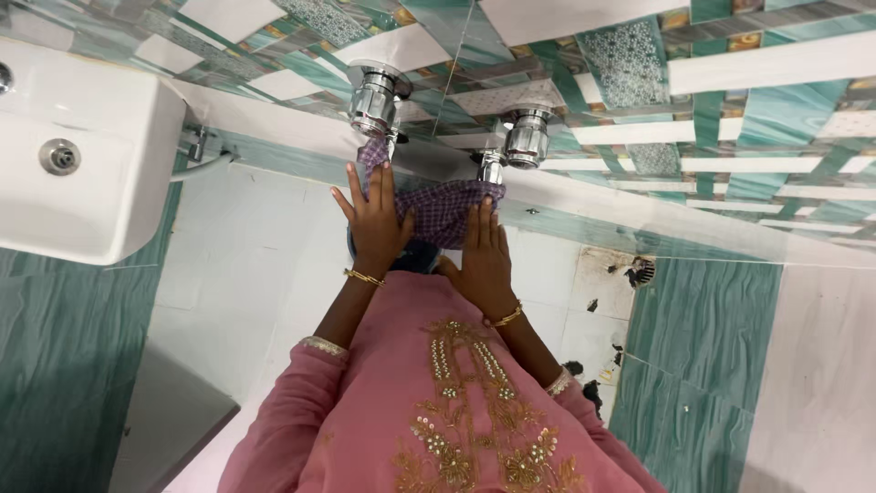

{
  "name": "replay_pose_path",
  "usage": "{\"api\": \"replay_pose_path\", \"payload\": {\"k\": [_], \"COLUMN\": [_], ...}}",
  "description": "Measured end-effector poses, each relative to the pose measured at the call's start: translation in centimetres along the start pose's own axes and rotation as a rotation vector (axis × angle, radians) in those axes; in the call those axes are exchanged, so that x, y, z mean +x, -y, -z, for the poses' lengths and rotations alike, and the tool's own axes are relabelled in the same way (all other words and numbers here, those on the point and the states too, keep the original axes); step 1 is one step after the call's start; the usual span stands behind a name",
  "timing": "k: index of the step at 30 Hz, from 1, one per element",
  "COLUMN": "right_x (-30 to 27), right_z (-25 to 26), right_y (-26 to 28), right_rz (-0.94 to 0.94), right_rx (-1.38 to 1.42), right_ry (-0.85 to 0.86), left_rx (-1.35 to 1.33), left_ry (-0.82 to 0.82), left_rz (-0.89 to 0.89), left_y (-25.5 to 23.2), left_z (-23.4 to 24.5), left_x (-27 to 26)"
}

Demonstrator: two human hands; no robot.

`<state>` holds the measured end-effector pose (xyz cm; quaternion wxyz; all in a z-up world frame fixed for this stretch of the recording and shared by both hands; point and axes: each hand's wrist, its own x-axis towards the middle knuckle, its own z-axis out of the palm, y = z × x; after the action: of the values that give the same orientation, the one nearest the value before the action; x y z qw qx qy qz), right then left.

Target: The person wipes wall tiles and chrome faucets with a purple cloth, rinsing the cloth in a blue bucket and at a sink.

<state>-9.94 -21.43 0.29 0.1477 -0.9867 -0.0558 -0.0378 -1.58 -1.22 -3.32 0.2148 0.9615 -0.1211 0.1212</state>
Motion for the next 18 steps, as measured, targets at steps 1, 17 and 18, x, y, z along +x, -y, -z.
{"api": "replay_pose_path", "payload": {"k": [1,17,18], "right_x": [0.0,7.2,6.9], "right_z": [-0.1,0.2,0.4], "right_y": [-0.3,-2.4,-2.3], "right_rz": [-0.002,-0.02,-0.023], "right_rx": [0.009,-0.067,-0.086], "right_ry": [-0.02,-0.053,-0.034], "left_rx": [0.0,-0.072,-0.066], "left_ry": [-0.011,-0.048,-0.03], "left_rz": [0.017,-0.055,-0.055], "left_y": [-0.1,-0.2,0.0], "left_z": [-0.9,-1.1,-0.9], "left_x": [-0.3,1.2,1.1]}}
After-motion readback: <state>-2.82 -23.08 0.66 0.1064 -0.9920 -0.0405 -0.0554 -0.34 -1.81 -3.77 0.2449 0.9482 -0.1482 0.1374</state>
